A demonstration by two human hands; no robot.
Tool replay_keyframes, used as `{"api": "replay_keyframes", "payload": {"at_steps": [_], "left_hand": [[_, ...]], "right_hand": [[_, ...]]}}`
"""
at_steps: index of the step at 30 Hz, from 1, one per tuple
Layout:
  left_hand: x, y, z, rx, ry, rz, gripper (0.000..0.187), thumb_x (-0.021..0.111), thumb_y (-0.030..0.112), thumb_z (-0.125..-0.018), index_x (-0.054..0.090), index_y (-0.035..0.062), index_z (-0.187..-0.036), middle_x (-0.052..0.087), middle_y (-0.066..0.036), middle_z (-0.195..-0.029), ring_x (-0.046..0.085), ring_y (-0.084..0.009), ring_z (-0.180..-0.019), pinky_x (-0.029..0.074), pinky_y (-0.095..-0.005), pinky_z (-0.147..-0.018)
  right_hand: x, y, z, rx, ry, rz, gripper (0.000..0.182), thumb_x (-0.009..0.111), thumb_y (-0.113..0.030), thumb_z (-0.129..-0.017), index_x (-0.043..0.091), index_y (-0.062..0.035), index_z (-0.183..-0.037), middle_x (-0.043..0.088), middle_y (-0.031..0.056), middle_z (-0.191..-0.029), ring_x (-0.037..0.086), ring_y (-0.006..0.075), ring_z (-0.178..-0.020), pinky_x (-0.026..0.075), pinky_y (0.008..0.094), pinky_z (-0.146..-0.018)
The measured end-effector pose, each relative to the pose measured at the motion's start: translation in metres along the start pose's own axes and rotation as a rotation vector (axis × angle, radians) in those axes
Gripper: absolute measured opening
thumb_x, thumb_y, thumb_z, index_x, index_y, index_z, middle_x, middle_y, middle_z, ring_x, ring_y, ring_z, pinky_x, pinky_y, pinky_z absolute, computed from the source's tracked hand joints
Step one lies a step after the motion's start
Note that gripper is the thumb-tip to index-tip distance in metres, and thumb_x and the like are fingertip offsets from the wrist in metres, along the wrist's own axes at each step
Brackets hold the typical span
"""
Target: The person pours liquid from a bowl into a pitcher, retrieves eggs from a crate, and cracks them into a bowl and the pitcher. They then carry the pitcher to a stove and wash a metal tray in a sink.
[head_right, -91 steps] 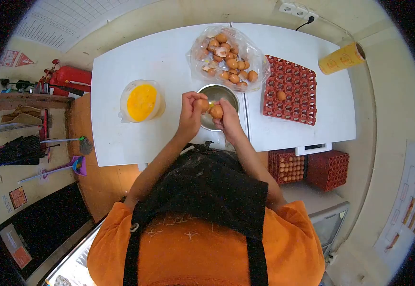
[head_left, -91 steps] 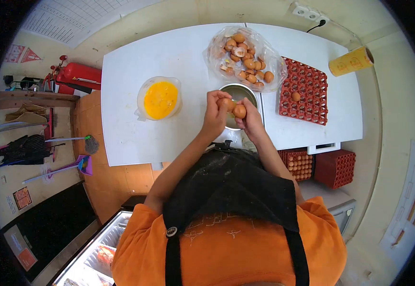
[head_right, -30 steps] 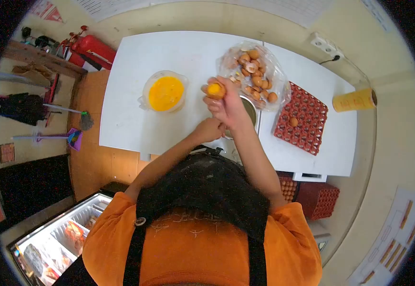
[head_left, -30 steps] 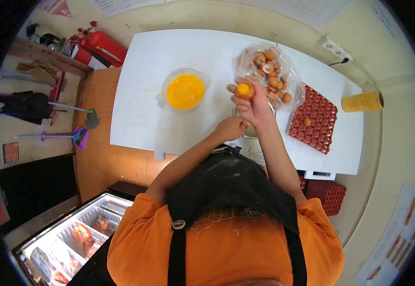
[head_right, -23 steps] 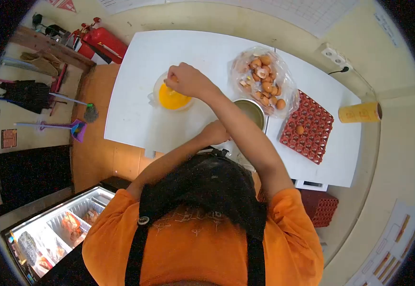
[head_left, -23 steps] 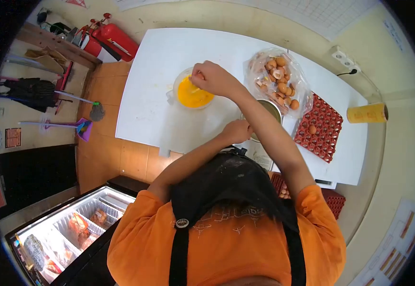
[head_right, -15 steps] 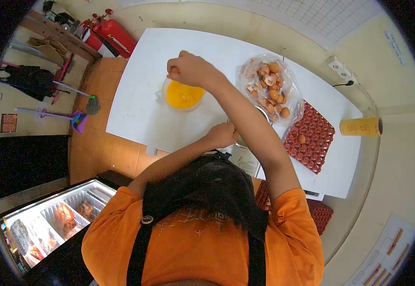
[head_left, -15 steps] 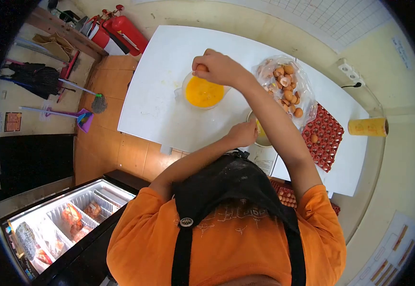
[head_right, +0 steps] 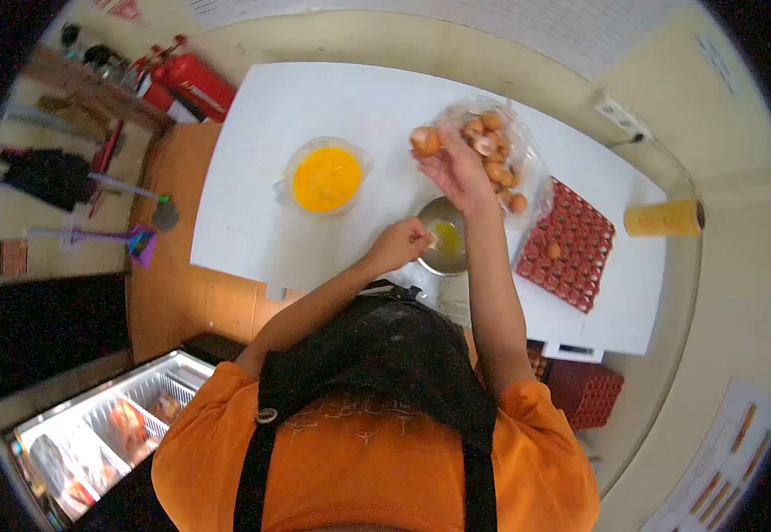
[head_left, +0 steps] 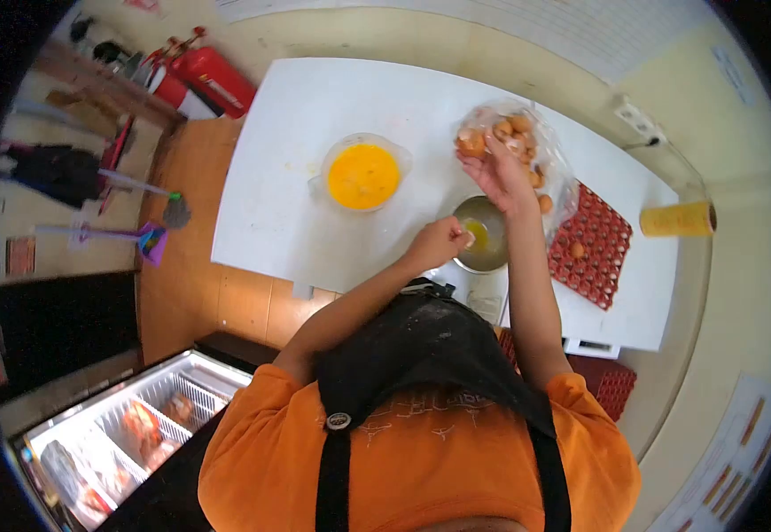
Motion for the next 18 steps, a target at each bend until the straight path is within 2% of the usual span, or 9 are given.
{"api": "replay_keyframes", "payload": {"at_steps": [2, 3, 5, 8, 11, 12, 13, 15, 18], "left_hand": [[0.002, -0.003, -0.011, -0.043, -0.002, 0.280, 0.027, 0.069, 0.027, -0.090, 0.057, 0.0036, -0.082, 0.063, -0.008, -0.067, 0.058, -0.0128, -0.054, 0.047, -0.0293, -0.052], [0.001, -0.001, -0.027, 0.007, 0.046, 0.200, 0.028, 0.070, 0.027, -0.089, 0.057, 0.0045, -0.080, 0.062, -0.006, -0.064, 0.057, -0.0105, -0.054, 0.045, -0.0279, -0.050], [-0.012, 0.044, -0.053, 0.058, 0.033, 0.046, 0.031, 0.069, 0.028, -0.090, 0.055, 0.0040, -0.076, 0.062, -0.008, -0.064, 0.059, -0.0149, -0.055, 0.047, -0.0308, -0.052], [-0.015, 0.091, -0.115, 0.163, 0.103, -0.128, 0.027, 0.066, 0.036, -0.086, 0.069, 0.0098, -0.089, 0.071, -0.012, -0.085, 0.068, -0.0306, -0.080, 0.054, -0.0403, -0.073], [-0.010, 0.098, -0.162, 0.200, 0.117, -0.275, 0.027, 0.064, 0.038, -0.086, 0.072, 0.0147, -0.098, 0.072, -0.012, -0.094, 0.068, -0.0327, -0.089, 0.053, -0.0434, -0.078], [-0.008, 0.096, -0.172, 0.156, 0.110, -0.388, 0.028, 0.064, 0.038, -0.086, 0.072, 0.0164, -0.102, 0.072, -0.012, -0.097, 0.068, -0.0328, -0.092, 0.053, -0.0444, -0.080], [-0.004, 0.086, -0.178, 0.102, 0.039, -0.275, 0.031, 0.065, 0.041, -0.085, 0.072, 0.0139, -0.100, 0.072, -0.013, -0.097, 0.068, -0.0325, -0.092, 0.053, -0.0448, -0.080], [-0.017, 0.091, -0.157, 0.134, 0.113, -0.231, 0.033, 0.070, 0.039, -0.084, 0.070, 0.0094, -0.098, 0.072, -0.014, -0.090, 0.070, -0.0306, -0.086, 0.054, -0.0413, -0.075], [-0.023, 0.064, -0.120, -0.015, 0.004, 0.134, 0.028, 0.065, 0.031, -0.089, 0.067, 0.0040, -0.097, 0.067, -0.007, -0.072, 0.063, -0.0186, -0.066, 0.050, -0.0318, -0.063]], "right_hand": [[-0.063, -0.020, 0.017, -0.143, 0.136, 0.086, 0.039, 0.058, -0.032, -0.098, 0.054, -0.0017, -0.124, 0.061, 0.0182, -0.117, 0.065, 0.0264, -0.102, 0.055, 0.0330, -0.086], [-0.093, -0.035, 0.021, -0.202, 0.286, 0.379, 0.041, 0.059, -0.032, -0.097, 0.054, -0.0014, -0.123, 0.062, 0.0189, -0.117, 0.065, 0.0273, -0.103, 0.054, 0.0344, -0.087], [-0.146, -0.050, 0.024, -0.253, 0.460, 0.668, 0.042, 0.060, -0.033, -0.097, 0.055, -0.0012, -0.123, 0.063, 0.0195, -0.117, 0.064, 0.0283, -0.104, 0.053, 0.0358, -0.088], [-0.179, -0.092, 0.031, -0.643, 0.675, 1.465, 0.043, 0.065, -0.032, -0.093, 0.057, -0.0017, -0.123, 0.067, 0.0142, -0.112, 0.068, 0.0230, -0.090, 0.052, 0.0336, -0.083], [-0.163, -0.110, 0.064, -0.554, 0.676, 1.194, 0.036, 0.065, -0.030, -0.092, 0.063, -0.0032, -0.116, 0.069, 0.0120, -0.108, 0.068, 0.0226, -0.091, 0.052, 0.0330, -0.083], [-0.152, -0.116, 0.085, -0.667, 0.684, 1.177, 0.034, 0.065, -0.033, -0.090, 0.069, -0.0025, -0.104, 0.069, 0.0179, -0.098, 0.069, 0.0309, -0.085, 0.053, 0.0367, -0.078], [-0.158, -0.121, 0.108, -0.661, 0.716, 1.184, 0.034, 0.065, -0.033, -0.090, 0.069, -0.0025, -0.104, 0.069, 0.0179, -0.098, 0.069, 0.0309, -0.085, 0.053, 0.0367, -0.078], [-0.183, -0.137, 0.165, -0.742, 1.026, 1.205, 0.030, 0.064, -0.029, -0.090, 0.070, -0.0007, -0.100, 0.070, 0.0159, -0.088, 0.069, 0.0278, -0.083, 0.053, 0.0353, -0.076], [-0.274, -0.131, 0.230, -0.579, 1.314, 1.044, 0.027, 0.062, -0.027, -0.091, 0.070, -0.0025, -0.100, 0.072, 0.0126, -0.089, 0.069, 0.0240, -0.083, 0.051, 0.0346, -0.075]]}}
Point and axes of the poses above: each hand's wrist, its own z-axis away from the middle knuckle, its own x-axis out of the palm, y = z × x, the point moved 8 cm from there along -z, towards the middle knuckle
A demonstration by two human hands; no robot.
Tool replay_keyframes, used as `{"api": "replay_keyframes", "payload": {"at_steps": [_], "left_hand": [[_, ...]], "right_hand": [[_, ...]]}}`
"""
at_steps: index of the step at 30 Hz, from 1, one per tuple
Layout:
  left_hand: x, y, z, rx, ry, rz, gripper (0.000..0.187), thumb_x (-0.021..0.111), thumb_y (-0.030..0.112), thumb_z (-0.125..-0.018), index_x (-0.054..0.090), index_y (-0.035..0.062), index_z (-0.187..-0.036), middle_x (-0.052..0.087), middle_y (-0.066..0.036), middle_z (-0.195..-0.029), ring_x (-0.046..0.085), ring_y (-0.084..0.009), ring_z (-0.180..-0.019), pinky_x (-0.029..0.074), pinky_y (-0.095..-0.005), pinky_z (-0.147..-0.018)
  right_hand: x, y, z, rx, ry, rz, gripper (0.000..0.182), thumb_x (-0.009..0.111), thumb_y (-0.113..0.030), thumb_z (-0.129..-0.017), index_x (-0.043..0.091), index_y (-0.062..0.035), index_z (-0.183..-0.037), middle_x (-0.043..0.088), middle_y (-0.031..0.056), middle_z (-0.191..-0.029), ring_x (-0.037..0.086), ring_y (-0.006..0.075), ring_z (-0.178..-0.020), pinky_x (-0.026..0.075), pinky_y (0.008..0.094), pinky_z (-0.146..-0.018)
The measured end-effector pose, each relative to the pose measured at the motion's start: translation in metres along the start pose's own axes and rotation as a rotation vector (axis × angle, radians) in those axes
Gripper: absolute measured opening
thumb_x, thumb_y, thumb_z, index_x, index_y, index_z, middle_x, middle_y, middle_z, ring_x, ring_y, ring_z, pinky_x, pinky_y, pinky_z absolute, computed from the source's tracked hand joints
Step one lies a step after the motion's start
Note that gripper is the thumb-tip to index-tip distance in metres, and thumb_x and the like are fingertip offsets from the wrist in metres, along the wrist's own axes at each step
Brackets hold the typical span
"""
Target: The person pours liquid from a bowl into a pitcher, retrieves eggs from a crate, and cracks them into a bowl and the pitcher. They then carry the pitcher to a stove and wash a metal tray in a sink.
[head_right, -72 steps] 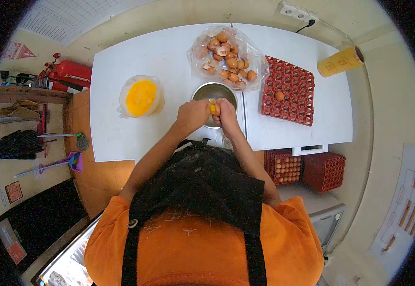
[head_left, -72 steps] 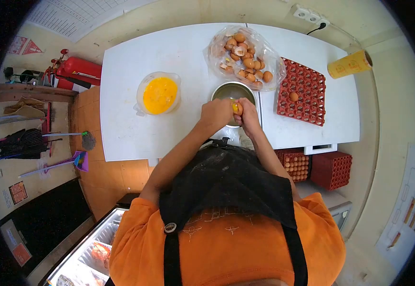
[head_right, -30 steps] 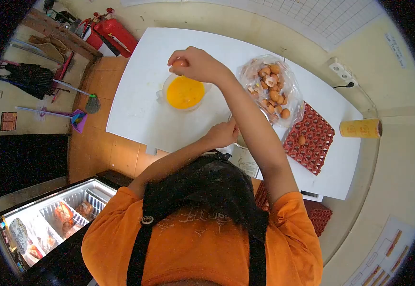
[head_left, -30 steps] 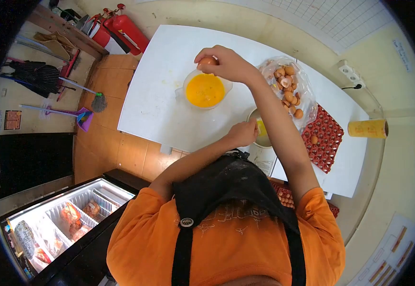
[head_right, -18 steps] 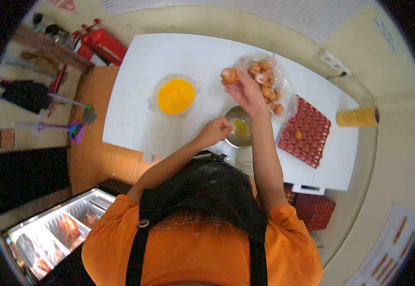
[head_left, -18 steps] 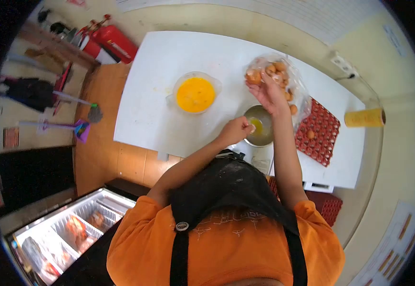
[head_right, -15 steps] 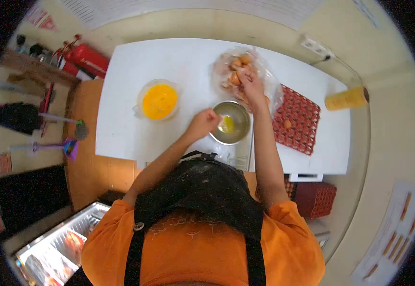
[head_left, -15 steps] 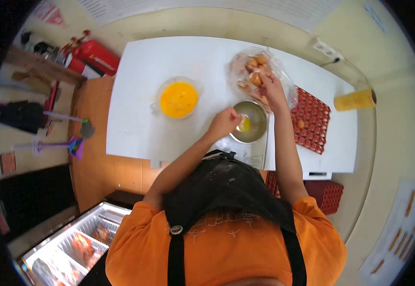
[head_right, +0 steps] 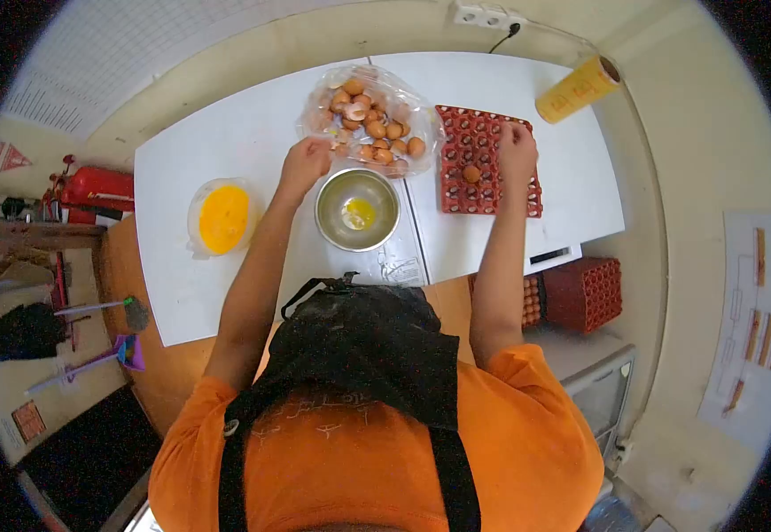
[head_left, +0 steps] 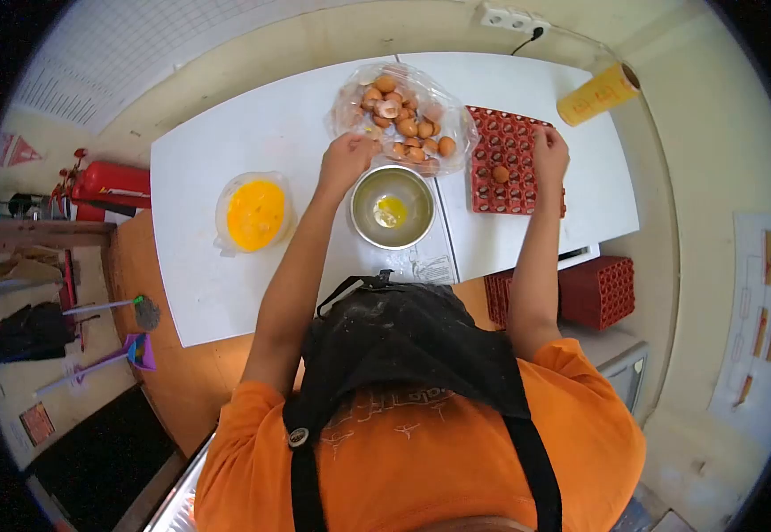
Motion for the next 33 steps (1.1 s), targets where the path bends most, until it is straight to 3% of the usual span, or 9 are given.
{"api": "replay_keyframes", "payload": {"at_steps": [6, 8, 13, 19, 21, 23, 25, 27, 33], "left_hand": [[0.003, -0.040, 0.097, -0.374, -0.165, 0.869, 0.030, 0.052, 0.020, -0.097, 0.049, 0.0038, -0.121, 0.059, -0.011, -0.105, 0.057, -0.0186, -0.081, 0.046, -0.0277, -0.069], [0.004, -0.027, 0.127, -0.390, -0.182, 0.961, 0.030, 0.050, 0.022, -0.099, 0.047, 0.0039, -0.123, 0.058, -0.013, -0.112, 0.056, -0.0191, -0.084, 0.045, -0.0275, -0.069], [-0.028, -0.014, 0.160, -0.153, -0.160, 0.986, 0.031, 0.044, 0.030, -0.104, 0.047, 0.0060, -0.124, 0.061, -0.013, -0.111, 0.055, -0.0176, -0.078, 0.042, -0.0266, -0.066], [-0.051, -0.044, 0.177, -0.166, -0.041, 0.728, 0.029, 0.048, 0.028, -0.103, 0.050, 0.0075, -0.124, 0.062, -0.009, -0.109, 0.054, -0.0162, -0.079, 0.046, -0.0272, -0.067], [-0.066, -0.039, 0.182, 0.232, 0.164, -0.032, 0.022, 0.052, 0.016, -0.100, 0.055, 0.0069, -0.120, 0.060, -0.010, -0.101, 0.053, -0.0168, -0.071, 0.047, -0.0284, -0.067], [-0.069, -0.070, 0.178, 0.397, 0.233, -0.201, 0.025, 0.057, 0.011, -0.095, 0.055, 0.0046, -0.120, 0.057, -0.014, -0.106, 0.059, -0.0259, -0.085, 0.050, -0.0336, -0.077], [-0.042, -0.125, 0.177, 0.496, -0.003, -0.833, 0.031, 0.061, 0.010, -0.090, 0.054, 0.0033, -0.119, 0.053, -0.016, -0.114, 0.057, -0.0327, -0.099, 0.049, -0.0385, -0.086], [-0.045, -0.125, 0.176, 0.449, 0.006, -0.786, 0.031, 0.061, 0.009, -0.089, 0.054, 0.0030, -0.119, 0.053, -0.017, -0.115, 0.055, -0.0343, -0.103, 0.047, -0.0404, -0.090], [-0.047, -0.119, 0.168, 0.387, 0.107, -0.608, 0.031, 0.060, 0.007, -0.088, 0.054, 0.0029, -0.119, 0.053, -0.018, -0.116, 0.055, -0.0345, -0.106, 0.046, -0.0433, -0.095]], "right_hand": [[0.008, 0.076, 0.045, -0.089, -0.144, 0.039, 0.023, 0.066, -0.023, -0.089, 0.070, -0.0040, -0.102, 0.071, 0.0131, -0.094, 0.069, 0.0229, -0.085, 0.052, 0.0349, -0.077], [0.026, 0.054, 0.078, -0.100, -0.262, 0.224, 0.021, 0.069, -0.020, -0.086, 0.070, -0.0037, -0.100, 0.070, 0.0126, -0.092, 0.068, 0.0225, -0.083, 0.053, 0.0346, -0.075], [0.101, -0.077, 0.183, -0.197, -0.701, -0.198, 0.027, 0.073, -0.013, -0.082, 0.067, -0.0032, -0.106, 0.067, 0.0105, -0.097, 0.064, 0.0192, -0.079, 0.052, 0.0307, -0.070], [0.135, -0.197, 0.260, -0.367, -0.929, -0.469, 0.027, 0.069, -0.012, -0.086, 0.063, -0.0059, -0.112, 0.064, 0.0056, -0.097, 0.061, 0.0124, -0.083, 0.049, 0.0258, -0.069], [0.154, -0.187, 0.258, -0.303, -0.929, -0.482, 0.027, 0.070, -0.014, -0.085, 0.064, -0.0061, -0.111, 0.065, 0.0078, -0.097, 0.062, 0.0151, -0.081, 0.050, 0.0272, -0.068], [0.170, -0.156, 0.247, -0.210, -0.923, -0.499, 0.028, 0.070, -0.015, -0.086, 0.064, -0.0076, -0.112, 0.065, 0.0053, -0.093, 0.061, 0.0121, -0.080, 0.048, 0.0262, -0.066], [0.172, -0.136, 0.240, -0.217, -0.918, -0.489, 0.024, 0.068, -0.014, -0.089, 0.064, -0.0074, -0.111, 0.064, 0.0018, -0.088, 0.060, 0.0096, -0.079, 0.047, 0.0252, -0.064], [0.169, -0.124, 0.236, 0.059, -0.954, -0.621, 0.017, 0.064, -0.014, -0.092, 0.064, -0.0061, -0.108, 0.061, -0.0006, -0.085, 0.057, 0.0079, -0.076, 0.044, 0.0227, -0.061], [0.161, -0.109, 0.248, 0.212, -0.998, -0.678, 0.016, 0.061, -0.016, -0.095, 0.063, -0.0050, -0.108, 0.060, -0.0021, -0.086, 0.055, 0.0054, -0.076, 0.043, 0.0199, -0.060]]}}
Point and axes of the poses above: each hand's wrist, its own z-axis away from the middle knuckle, its own x-axis out of the palm, y = z × x, the point moved 8 cm from there along -z, towards the middle knuckle
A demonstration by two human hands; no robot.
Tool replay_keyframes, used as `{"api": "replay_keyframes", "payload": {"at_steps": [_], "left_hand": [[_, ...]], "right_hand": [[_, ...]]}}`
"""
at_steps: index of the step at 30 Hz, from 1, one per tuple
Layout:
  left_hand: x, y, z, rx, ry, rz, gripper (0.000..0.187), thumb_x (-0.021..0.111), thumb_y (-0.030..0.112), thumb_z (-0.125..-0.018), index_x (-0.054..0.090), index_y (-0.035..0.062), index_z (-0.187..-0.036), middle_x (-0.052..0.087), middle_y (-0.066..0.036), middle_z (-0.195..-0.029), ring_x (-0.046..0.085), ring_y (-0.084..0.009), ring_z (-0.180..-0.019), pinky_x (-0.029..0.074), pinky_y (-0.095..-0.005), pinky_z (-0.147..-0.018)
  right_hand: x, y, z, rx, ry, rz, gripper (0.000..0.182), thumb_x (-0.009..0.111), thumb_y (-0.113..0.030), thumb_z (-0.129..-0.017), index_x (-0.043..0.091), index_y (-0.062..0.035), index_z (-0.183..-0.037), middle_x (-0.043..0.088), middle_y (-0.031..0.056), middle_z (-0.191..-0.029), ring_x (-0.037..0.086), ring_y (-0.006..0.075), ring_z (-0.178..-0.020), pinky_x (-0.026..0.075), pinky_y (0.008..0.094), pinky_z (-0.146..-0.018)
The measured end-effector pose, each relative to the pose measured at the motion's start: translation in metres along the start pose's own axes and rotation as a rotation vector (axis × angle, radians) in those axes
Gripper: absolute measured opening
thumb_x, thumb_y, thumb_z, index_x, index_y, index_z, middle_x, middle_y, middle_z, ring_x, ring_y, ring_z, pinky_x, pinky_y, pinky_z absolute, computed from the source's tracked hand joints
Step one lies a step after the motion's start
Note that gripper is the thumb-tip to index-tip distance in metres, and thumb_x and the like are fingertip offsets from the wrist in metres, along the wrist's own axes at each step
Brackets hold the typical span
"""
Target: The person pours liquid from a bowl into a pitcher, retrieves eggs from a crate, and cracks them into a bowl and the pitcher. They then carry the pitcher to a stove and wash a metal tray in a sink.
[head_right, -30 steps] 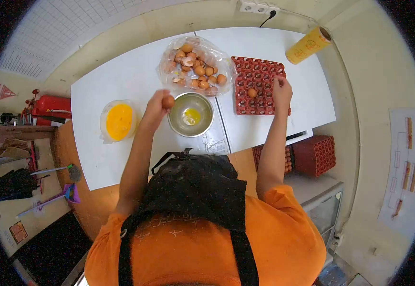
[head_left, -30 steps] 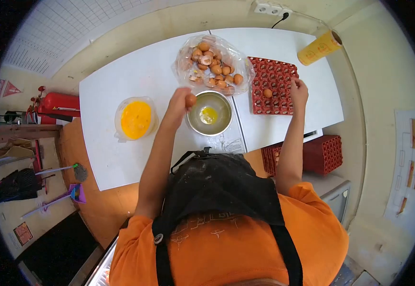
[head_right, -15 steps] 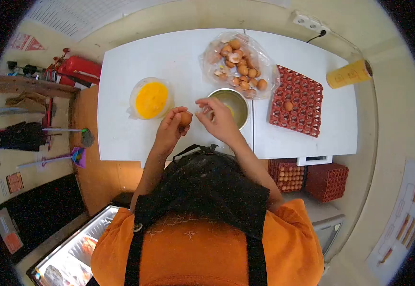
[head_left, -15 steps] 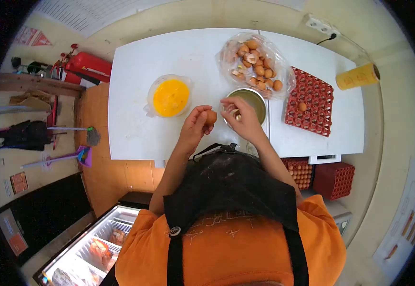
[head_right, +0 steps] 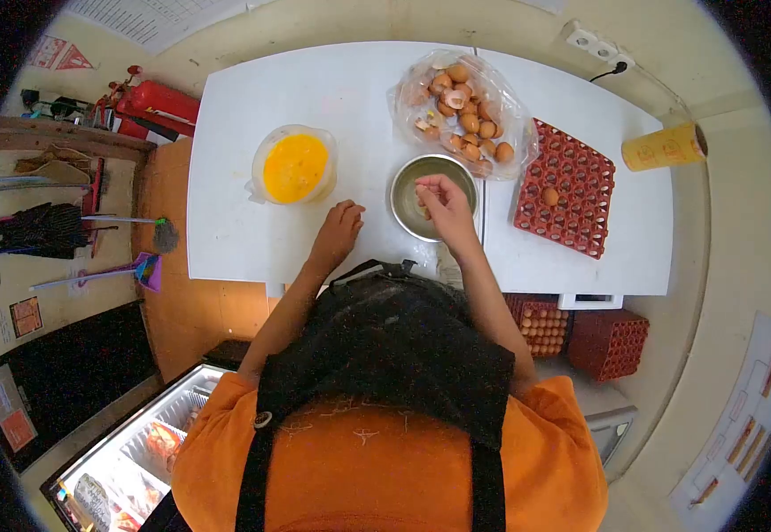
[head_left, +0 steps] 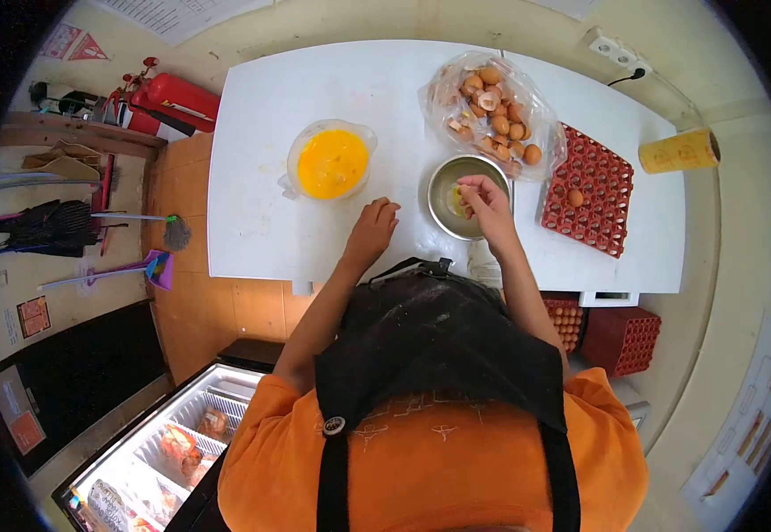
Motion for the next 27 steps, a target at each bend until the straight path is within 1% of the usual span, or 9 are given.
{"api": "replay_keyframes", "payload": {"at_steps": [2, 8, 10, 14, 16, 19, 20, 22, 27], "left_hand": [[0.014, -0.006, 0.002, 0.042, -0.091, -0.168, 0.030, 0.060, 0.007, -0.089, 0.054, 0.0026, -0.118, 0.052, -0.018, -0.115, 0.055, -0.0344, -0.106, 0.047, -0.0431, -0.095], [-0.008, -0.001, -0.011, -0.143, 0.079, 0.297, 0.029, 0.060, 0.007, -0.088, 0.055, 0.0030, -0.117, 0.052, -0.017, -0.114, 0.055, -0.0349, -0.104, 0.047, -0.0415, -0.093], [-0.003, 0.010, -0.014, 0.056, 0.003, -0.004, 0.027, 0.059, 0.007, -0.091, 0.054, 0.0028, -0.117, 0.052, -0.018, -0.113, 0.055, -0.0334, -0.104, 0.047, -0.0412, -0.092], [0.014, -0.008, -0.016, 0.012, -0.082, -0.091, 0.026, 0.058, 0.008, -0.092, 0.054, 0.0023, -0.117, 0.052, -0.018, -0.112, 0.055, -0.0327, -0.104, 0.047, -0.0407, -0.092], [-0.007, -0.002, -0.018, -0.109, 0.137, 0.286, 0.027, 0.060, 0.008, -0.090, 0.054, 0.0027, -0.116, 0.052, -0.018, -0.112, 0.055, -0.0334, -0.101, 0.048, -0.0415, -0.090], [-0.017, 0.022, -0.027, -0.031, 0.111, 0.334, 0.029, 0.060, 0.007, -0.088, 0.055, 0.0034, -0.116, 0.053, -0.018, -0.112, 0.056, -0.0348, -0.099, 0.048, -0.0420, -0.088], [-0.012, 0.014, -0.026, -0.033, 0.112, 0.333, 0.029, 0.060, 0.007, -0.088, 0.055, 0.0034, -0.116, 0.053, -0.018, -0.112, 0.056, -0.0348, -0.099, 0.048, -0.0420, -0.088], [0.020, 0.005, -0.023, 0.096, -0.119, -0.142, 0.028, 0.060, 0.007, -0.090, 0.055, 0.0043, -0.117, 0.053, -0.017, -0.111, 0.057, -0.0340, -0.099, 0.049, -0.0412, -0.088], [0.014, 0.009, -0.023, 0.007, -0.043, 0.070, 0.028, 0.061, 0.008, -0.087, 0.056, 0.0056, -0.115, 0.054, -0.016, -0.109, 0.057, -0.0330, -0.097, 0.050, -0.0416, -0.086]], "right_hand": [[0.005, 0.006, -0.002, 0.011, -0.040, -0.021, 0.017, 0.061, -0.016, -0.095, 0.063, -0.0049, -0.108, 0.060, -0.0018, -0.087, 0.055, 0.0055, -0.077, 0.044, 0.0201, -0.061], [0.012, -0.005, 0.000, 0.002, -0.055, -0.015, 0.018, 0.058, -0.015, -0.097, 0.062, -0.0041, -0.110, 0.062, -0.0001, -0.091, 0.056, 0.0061, -0.076, 0.044, 0.0216, -0.063], [0.009, -0.004, -0.002, -0.008, -0.039, -0.020, 0.017, 0.058, -0.015, -0.097, 0.062, -0.0041, -0.110, 0.061, -0.0004, -0.089, 0.055, 0.0059, -0.075, 0.044, 0.0214, -0.063], [0.007, 0.004, -0.003, 0.022, -0.040, 0.011, 0.017, 0.059, -0.014, -0.096, 0.063, -0.0040, -0.109, 0.060, -0.0010, -0.086, 0.055, 0.0057, -0.075, 0.043, 0.0213, -0.063], [0.004, 0.006, 0.002, 0.027, -0.044, 0.057, 0.016, 0.059, -0.014, -0.096, 0.063, -0.0038, -0.108, 0.060, -0.0013, -0.083, 0.054, 0.0055, -0.073, 0.043, 0.0212, -0.063], [0.001, 0.008, 0.002, 0.047, -0.021, 0.012, 0.016, 0.060, -0.014, -0.095, 0.063, -0.0039, -0.108, 0.059, -0.0012, -0.084, 0.053, 0.0057, -0.072, 0.043, 0.0213, -0.063], [0.001, 0.009, 0.001, 0.048, -0.022, 0.012, 0.016, 0.060, -0.014, -0.095, 0.063, -0.0039, -0.108, 0.059, -0.0012, -0.084, 0.053, 0.0057, -0.072, 0.043, 0.0213, -0.063], [0.003, 0.015, -0.002, 0.063, -0.030, -0.008, 0.018, 0.061, -0.015, -0.095, 0.063, -0.0042, -0.109, 0.060, -0.0010, -0.084, 0.052, 0.0054, -0.071, 0.042, 0.0210, -0.061], [0.004, 0.025, 0.002, -0.038, -0.058, 0.294, 0.024, 0.067, -0.017, -0.090, 0.065, -0.0027, -0.109, 0.063, 0.0036, -0.091, 0.058, 0.0116, -0.081, 0.049, 0.0260, -0.071]]}}
Point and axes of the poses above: each hand's wrist, its own z-axis away from the middle knuckle, its own x-axis out of the palm, y = z × x, the point moved 8 cm from there along -z, towards the middle knuckle
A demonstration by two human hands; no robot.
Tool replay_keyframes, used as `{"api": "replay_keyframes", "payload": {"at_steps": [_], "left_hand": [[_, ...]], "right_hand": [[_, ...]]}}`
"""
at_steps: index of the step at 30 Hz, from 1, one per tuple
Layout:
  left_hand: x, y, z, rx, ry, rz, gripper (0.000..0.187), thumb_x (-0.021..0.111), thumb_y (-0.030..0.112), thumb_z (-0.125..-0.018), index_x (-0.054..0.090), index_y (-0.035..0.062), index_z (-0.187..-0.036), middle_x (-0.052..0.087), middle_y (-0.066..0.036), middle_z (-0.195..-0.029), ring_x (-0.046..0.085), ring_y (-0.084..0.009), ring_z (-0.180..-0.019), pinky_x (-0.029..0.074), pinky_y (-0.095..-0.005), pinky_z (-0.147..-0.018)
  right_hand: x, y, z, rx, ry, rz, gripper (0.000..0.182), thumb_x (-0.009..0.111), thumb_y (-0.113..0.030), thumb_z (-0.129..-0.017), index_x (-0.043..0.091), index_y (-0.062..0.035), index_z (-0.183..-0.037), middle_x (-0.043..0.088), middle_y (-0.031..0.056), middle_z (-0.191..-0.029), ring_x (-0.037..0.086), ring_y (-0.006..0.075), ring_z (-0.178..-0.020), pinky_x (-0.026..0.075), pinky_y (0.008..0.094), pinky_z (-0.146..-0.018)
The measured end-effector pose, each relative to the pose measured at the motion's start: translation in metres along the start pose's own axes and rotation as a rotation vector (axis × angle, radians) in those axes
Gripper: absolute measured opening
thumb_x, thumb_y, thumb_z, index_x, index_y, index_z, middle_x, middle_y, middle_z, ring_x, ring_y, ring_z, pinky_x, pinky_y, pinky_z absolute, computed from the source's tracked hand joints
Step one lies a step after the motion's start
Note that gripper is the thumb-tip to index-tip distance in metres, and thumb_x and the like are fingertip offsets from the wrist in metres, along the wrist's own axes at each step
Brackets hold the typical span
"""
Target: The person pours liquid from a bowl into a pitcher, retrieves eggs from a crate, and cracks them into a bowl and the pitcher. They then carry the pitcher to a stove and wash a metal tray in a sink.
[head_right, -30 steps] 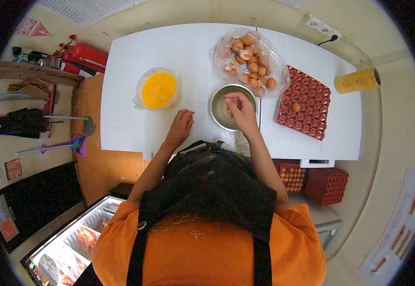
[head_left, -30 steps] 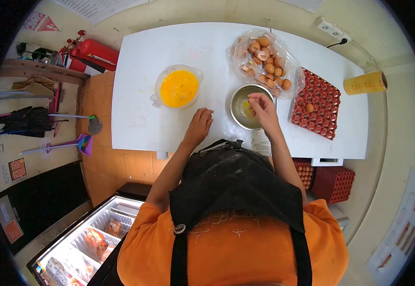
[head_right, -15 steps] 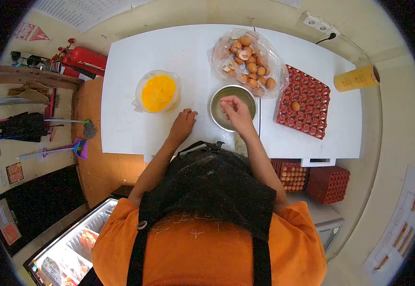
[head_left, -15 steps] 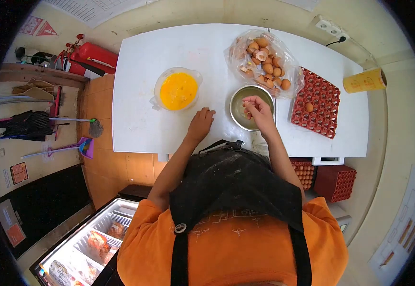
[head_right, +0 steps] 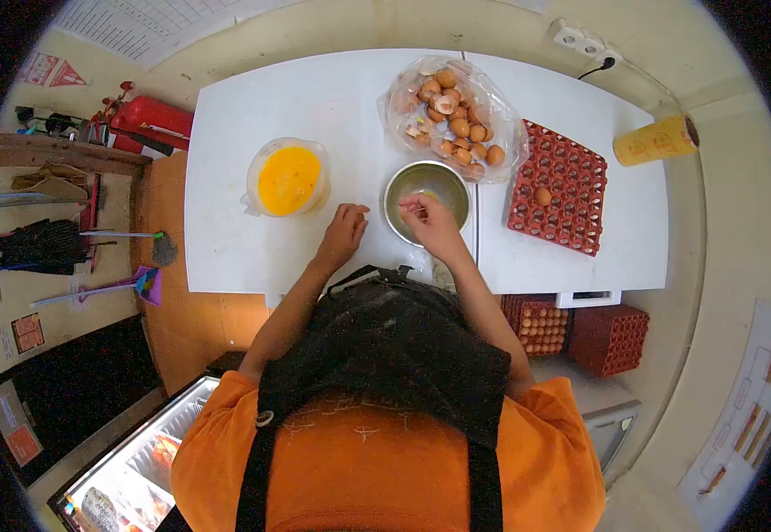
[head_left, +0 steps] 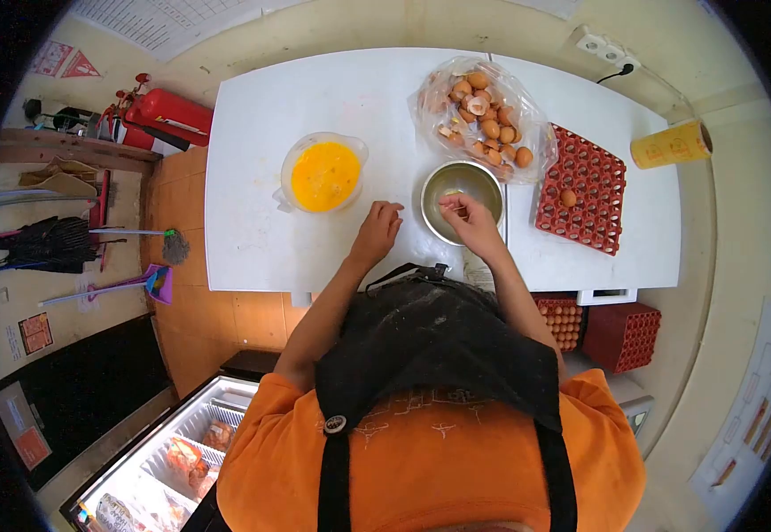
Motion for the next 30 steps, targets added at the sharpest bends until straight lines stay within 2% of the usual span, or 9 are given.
{"api": "replay_keyframes", "payload": {"at_steps": [5, 8, 11, 13, 14, 16, 19, 22, 30], "left_hand": [[-0.013, 0.011, -0.002, 0.067, 0.107, 0.002, 0.026, 0.062, 0.007, -0.086, 0.058, 0.0048, -0.112, 0.054, -0.014, -0.108, 0.057, -0.0324, -0.094, 0.050, -0.0421, -0.083], [0.013, -0.014, 0.002, 0.075, -0.060, -0.211, 0.028, 0.059, 0.007, -0.090, 0.055, 0.0054, -0.118, 0.053, -0.016, -0.107, 0.058, -0.0329, -0.096, 0.049, -0.0414, -0.086], [0.001, -0.009, 0.005, 0.015, 0.117, -0.005, 0.018, 0.057, 0.010, -0.093, 0.059, 0.0059, -0.111, 0.056, -0.012, -0.104, 0.059, -0.0261, -0.088, 0.050, -0.0371, -0.076], [0.005, -0.032, 0.008, -0.395, 0.163, 0.711, 0.019, 0.049, 0.022, -0.102, 0.054, 0.0099, -0.115, 0.058, -0.009, -0.099, 0.055, -0.0185, -0.075, 0.046, -0.0297, -0.066], [0.004, -0.026, 0.010, -0.396, 0.161, 0.712, 0.019, 0.049, 0.022, -0.102, 0.054, 0.0099, -0.115, 0.058, -0.009, -0.099, 0.055, -0.0185, -0.075, 0.046, -0.0297, -0.066], [-0.011, 0.007, 0.009, -0.630, 0.242, 1.550, 0.022, 0.043, 0.033, -0.105, 0.049, 0.0131, -0.112, 0.057, -0.004, -0.097, 0.045, -0.0112, -0.065, 0.038, -0.0240, -0.058], [-0.016, 0.025, 0.008, -0.713, 0.111, 1.620, 0.023, 0.043, 0.038, -0.104, 0.046, 0.0152, -0.108, 0.055, -0.002, -0.091, 0.042, -0.0111, -0.063, 0.034, -0.0242, -0.055], [-0.021, 0.040, 0.007, -0.720, -0.004, 1.659, 0.024, 0.046, 0.040, -0.102, 0.045, 0.0165, -0.106, 0.051, 0.000, -0.087, 0.039, -0.0103, -0.061, 0.031, -0.0246, -0.053], [-0.083, 0.048, -0.010, -0.572, 0.061, 1.482, 0.021, 0.044, 0.036, -0.103, 0.041, 0.0152, -0.104, 0.050, -0.002, -0.080, 0.037, -0.0085, -0.056, 0.028, -0.0233, -0.049]], "right_hand": [[0.020, 0.005, 0.004, -0.150, -0.135, 0.596, 0.036, 0.072, -0.013, -0.080, 0.065, -0.0014, -0.113, 0.066, 0.0188, -0.102, 0.065, 0.0346, -0.092, 0.052, 0.0385, -0.084], [0.033, -0.003, 0.008, -0.207, -0.198, 0.640, 0.040, 0.074, -0.015, -0.078, 0.064, -0.0009, -0.114, 0.066, 0.0201, -0.105, 0.065, 0.0353, -0.095, 0.051, 0.0401, -0.086], [0.037, 0.000, 0.007, -0.125, -0.243, 0.617, 0.045, 0.075, -0.017, -0.076, 0.063, -0.0001, -0.116, 0.067, 0.0193, -0.103, 0.066, 0.0343, -0.094, 0.051, 0.0395, -0.085], [0.046, 0.005, 0.005, -0.158, -0.266, 0.569, 0.045, 0.075, -0.018, -0.076, 0.063, 0.0004, -0.115, 0.067, 0.0193, -0.102, 0.066, 0.0336, -0.093, 0.052, 0.0394, -0.083], [0.052, 0.007, 0.006, -0.191, -0.296, 0.522, 0.044, 0.075, -0.018, -0.077, 0.063, 0.0008, -0.115, 0.067, 0.0193, -0.100, 0.067, 0.0330, -0.091, 0.052, 0.0393, -0.082], [0.061, -0.003, 0.009, -0.181, -0.340, 0.504, 0.045, 0.077, -0.019, -0.077, 0.063, 0.0006, -0.115, 0.067, 0.0199, -0.100, 0.067, 0.0331, -0.089, 0.053, 0.0398, -0.081], [0.066, -0.027, 0.005, -0.216, -0.313, 0.487, 0.041, 0.076, -0.022, -0.081, 0.064, -0.0008, -0.115, 0.068, 0.0171, -0.092, 0.067, 0.0277, -0.078, 0.054, 0.0371, -0.074], [0.047, -0.063, -0.002, -0.211, -0.122, 0.142, 0.034, 0.072, -0.021, -0.085, 0.067, -0.0042, -0.114, 0.066, 0.0088, -0.082, 0.061, 0.0156, -0.067, 0.051, 0.0294, -0.065], [0.074, -0.149, -0.032, -0.401, -0.317, 0.229, 0.033, 0.073, -0.024, -0.079, 0.072, -0.0066, -0.108, 0.067, 0.0098, -0.082, 0.062, 0.0173, -0.067, 0.052, 0.0284, -0.065]]}}
Point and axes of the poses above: each hand's wrist, its own z-axis away from the middle knuckle, its own x-axis out of the palm, y = z × x, the point moved 8 cm from there along -z, towards the middle knuckle
